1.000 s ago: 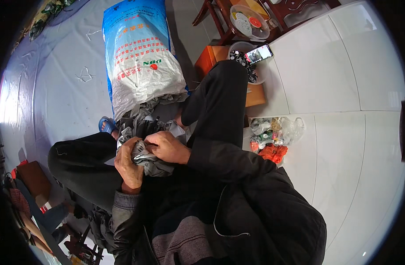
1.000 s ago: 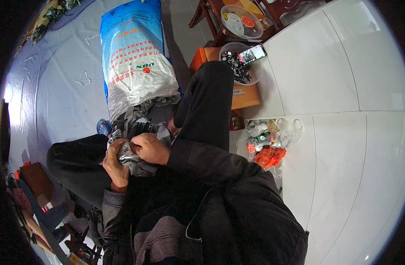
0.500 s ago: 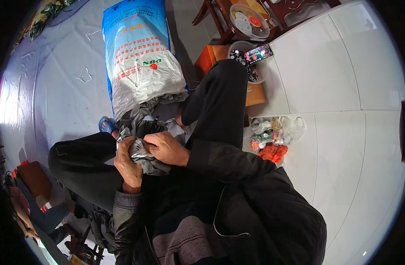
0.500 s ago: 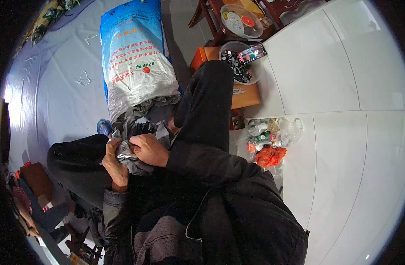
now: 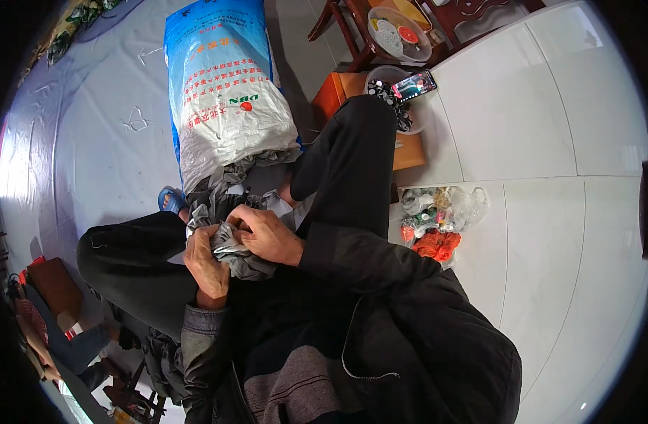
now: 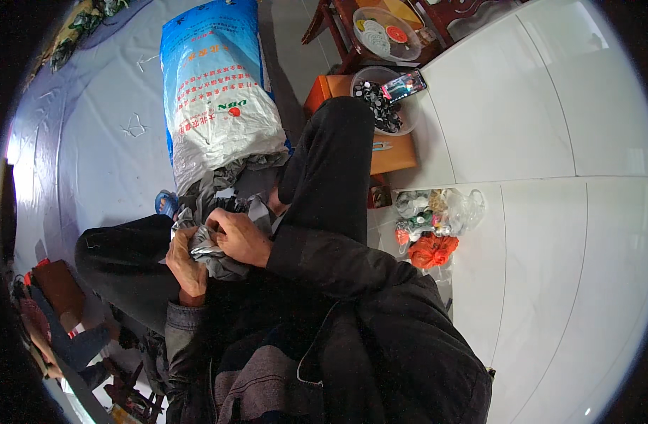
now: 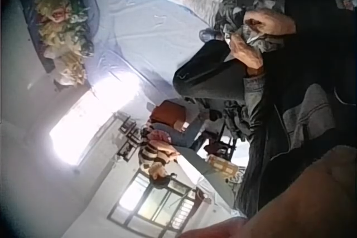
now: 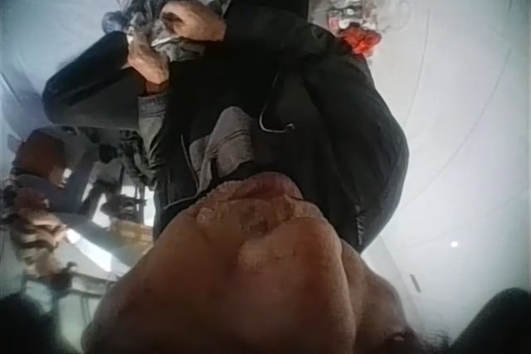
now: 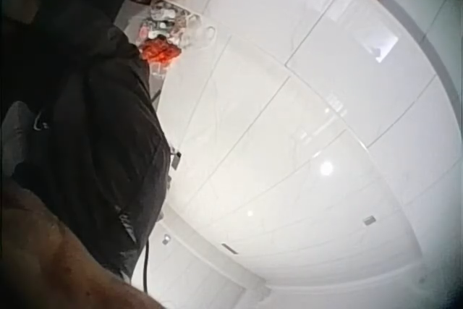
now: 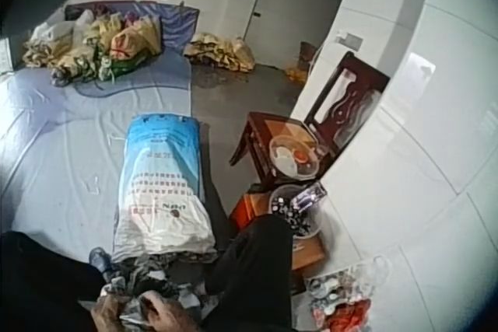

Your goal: Placing items into silver plastic bags and organizing them on the floor.

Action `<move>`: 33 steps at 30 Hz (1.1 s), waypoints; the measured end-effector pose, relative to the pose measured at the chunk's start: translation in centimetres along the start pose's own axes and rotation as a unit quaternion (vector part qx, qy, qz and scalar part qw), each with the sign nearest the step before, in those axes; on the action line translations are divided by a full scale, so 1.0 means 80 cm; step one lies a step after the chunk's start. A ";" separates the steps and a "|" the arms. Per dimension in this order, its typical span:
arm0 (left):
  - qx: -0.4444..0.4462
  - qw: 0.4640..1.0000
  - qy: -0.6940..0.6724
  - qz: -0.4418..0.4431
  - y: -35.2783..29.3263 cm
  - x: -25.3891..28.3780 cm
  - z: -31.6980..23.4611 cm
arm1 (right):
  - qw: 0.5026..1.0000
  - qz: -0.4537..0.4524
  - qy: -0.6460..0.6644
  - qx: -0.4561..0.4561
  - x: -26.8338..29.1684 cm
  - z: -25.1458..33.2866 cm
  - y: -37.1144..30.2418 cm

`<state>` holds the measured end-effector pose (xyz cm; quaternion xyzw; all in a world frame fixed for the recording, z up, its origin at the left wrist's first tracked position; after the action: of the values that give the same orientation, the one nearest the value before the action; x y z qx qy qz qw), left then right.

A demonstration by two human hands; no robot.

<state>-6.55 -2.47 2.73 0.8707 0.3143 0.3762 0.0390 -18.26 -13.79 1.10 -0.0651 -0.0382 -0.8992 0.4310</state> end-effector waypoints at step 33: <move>0.086 0.991 -0.094 0.043 -0.001 -0.006 0.002 | 0.999 0.006 -0.011 0.041 0.016 0.023 0.005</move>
<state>-6.77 -2.65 2.27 0.9149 0.3029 0.2658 -0.0225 -18.59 -14.75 3.14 -0.0573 -0.0790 -0.8934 0.4386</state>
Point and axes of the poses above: each hand's wrist, its own y-axis towards the middle knuckle, its own x-axis out of the back of the hand, z = x × y, the point moved 3 cm from there along y, towards the middle knuckle
